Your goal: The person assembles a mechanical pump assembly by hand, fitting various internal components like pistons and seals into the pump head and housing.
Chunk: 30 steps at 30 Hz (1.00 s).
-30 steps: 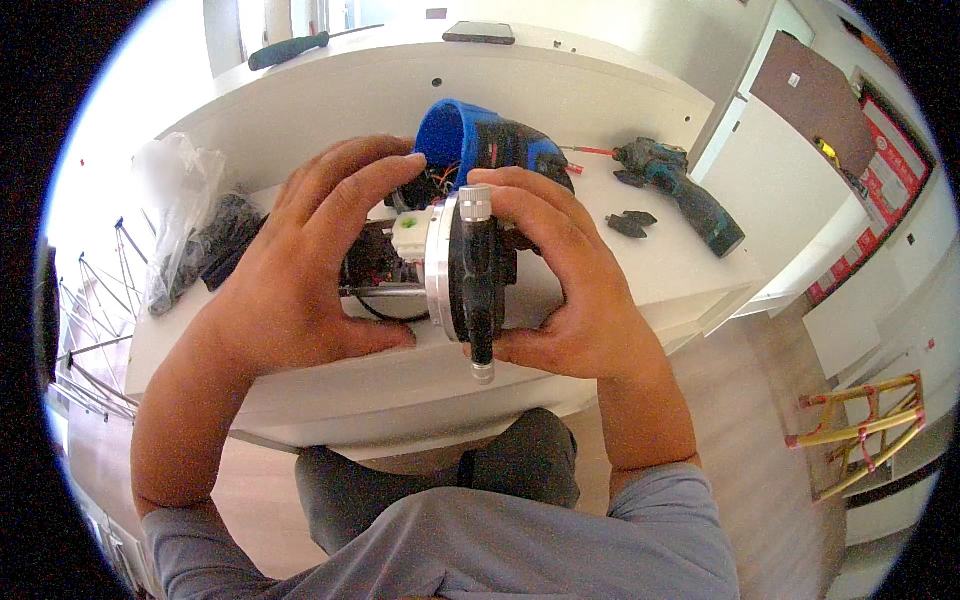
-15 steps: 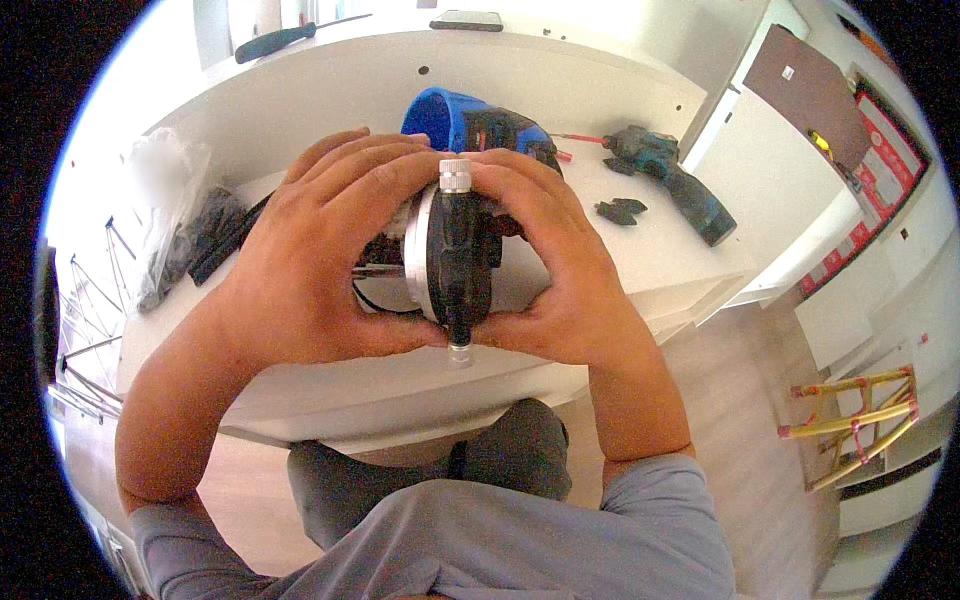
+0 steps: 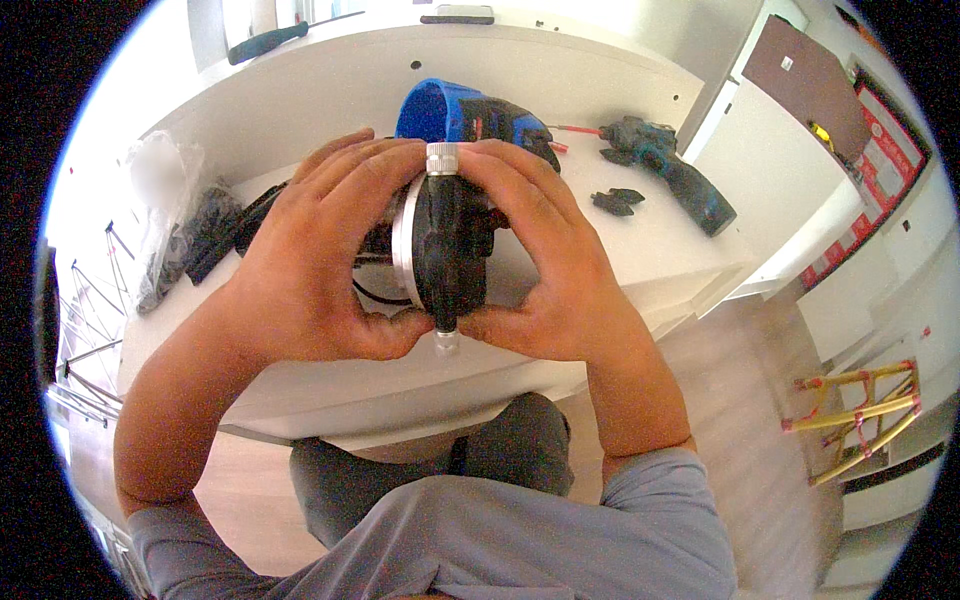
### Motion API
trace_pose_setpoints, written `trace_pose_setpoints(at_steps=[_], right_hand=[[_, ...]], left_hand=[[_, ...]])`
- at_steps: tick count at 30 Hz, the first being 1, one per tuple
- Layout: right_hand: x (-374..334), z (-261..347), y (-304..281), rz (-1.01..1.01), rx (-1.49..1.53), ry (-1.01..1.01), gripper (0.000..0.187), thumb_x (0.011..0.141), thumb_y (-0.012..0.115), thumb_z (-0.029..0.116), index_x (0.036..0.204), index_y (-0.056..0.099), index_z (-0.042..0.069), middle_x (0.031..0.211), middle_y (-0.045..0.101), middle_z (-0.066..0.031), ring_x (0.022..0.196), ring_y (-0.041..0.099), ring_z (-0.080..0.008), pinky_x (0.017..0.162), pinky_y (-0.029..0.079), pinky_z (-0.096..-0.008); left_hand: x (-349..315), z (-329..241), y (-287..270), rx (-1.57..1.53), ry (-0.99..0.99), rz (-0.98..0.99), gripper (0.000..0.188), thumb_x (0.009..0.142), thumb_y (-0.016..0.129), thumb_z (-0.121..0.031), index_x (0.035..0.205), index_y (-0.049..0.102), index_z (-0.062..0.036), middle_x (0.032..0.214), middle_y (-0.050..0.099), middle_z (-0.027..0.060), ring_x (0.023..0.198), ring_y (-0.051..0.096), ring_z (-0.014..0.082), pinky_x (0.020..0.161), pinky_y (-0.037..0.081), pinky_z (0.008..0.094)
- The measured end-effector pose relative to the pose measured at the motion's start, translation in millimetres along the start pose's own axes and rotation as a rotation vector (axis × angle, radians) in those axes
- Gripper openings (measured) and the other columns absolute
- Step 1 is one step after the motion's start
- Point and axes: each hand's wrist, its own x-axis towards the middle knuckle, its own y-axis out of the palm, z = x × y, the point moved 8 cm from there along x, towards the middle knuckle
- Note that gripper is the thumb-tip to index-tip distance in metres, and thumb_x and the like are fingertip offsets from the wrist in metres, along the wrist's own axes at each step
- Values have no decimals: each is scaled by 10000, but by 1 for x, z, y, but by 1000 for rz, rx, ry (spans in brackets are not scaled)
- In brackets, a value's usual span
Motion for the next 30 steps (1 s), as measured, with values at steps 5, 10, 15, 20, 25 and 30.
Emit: trace_pose_setpoints(at_steps=[5, 10, 15, 20, 25, 30], right_hand=[[-1, -1, -2, -9, -19, 11, 1089, 582, 973, 168, 1568, 517, 90, 1558, 526, -181, 1395, 575, -365, 1092, 562, -444], [-2, -10, -4, 3, -2, 81, 1175, 570, 1026, 231, 1584, 468, 30, 1521, 524, -143, 1374, 579, -297, 1129, 517, -428], [-2, -8, -8, -36, -19, 16, 1131, 544, 997, 246, 1552, 516, 66, 1511, 553, -185, 1324, 621, -337, 1039, 587, -423], [-3, -13, -6, 9, -26, 31, 1140, 558, 1011, 270, 1560, 511, 56, 1523, 544, -184, 1353, 608, -323, 1091, 555, -415], [-6, -21, -6, -16, 80, 118, 1232, 530, 1068, 261, 1577, 469, 11, 1511, 551, -144, 1366, 593, -278, 1157, 492, -410], [-5, -17, -5, -18, 69, 91, 1234, 510, 1070, 270, 1565, 485, 9, 1512, 558, -149, 1374, 586, -292, 1170, 477, -414]], left_hand=[[-1, -2, 1, 39, -30, 10, 963, 637, 916, -272, 1478, 529, -5, 1441, 624, 226, 1367, 576, 457, 1254, 379, 578], [5, -8, -2, -8, 76, -23, 877, 689, 890, -226, 1469, 549, -13, 1456, 622, 219, 1376, 578, 447, 1268, 371, 571], [3, -7, -1, 12, 41, -11, 919, 686, 932, -289, 1478, 550, -22, 1468, 620, 210, 1388, 573, 433, 1267, 375, 567], [2, -3, 0, 35, 25, -10, 1110, 589, 986, -480, 1503, 540, -34, 1473, 618, 208, 1405, 564, 423, 1280, 354, 556], [3, 0, 2, 22, 29, -18, 1144, 573, 972, -531, 1502, 540, -22, 1453, 629, 215, 1411, 558, 421, 1284, 342, 556], [3, 3, 1, -59, 17, -5, 1081, 610, 982, -451, 1498, 545, -16, 1437, 633, 236, 1402, 558, 444, 1272, 357, 544]])
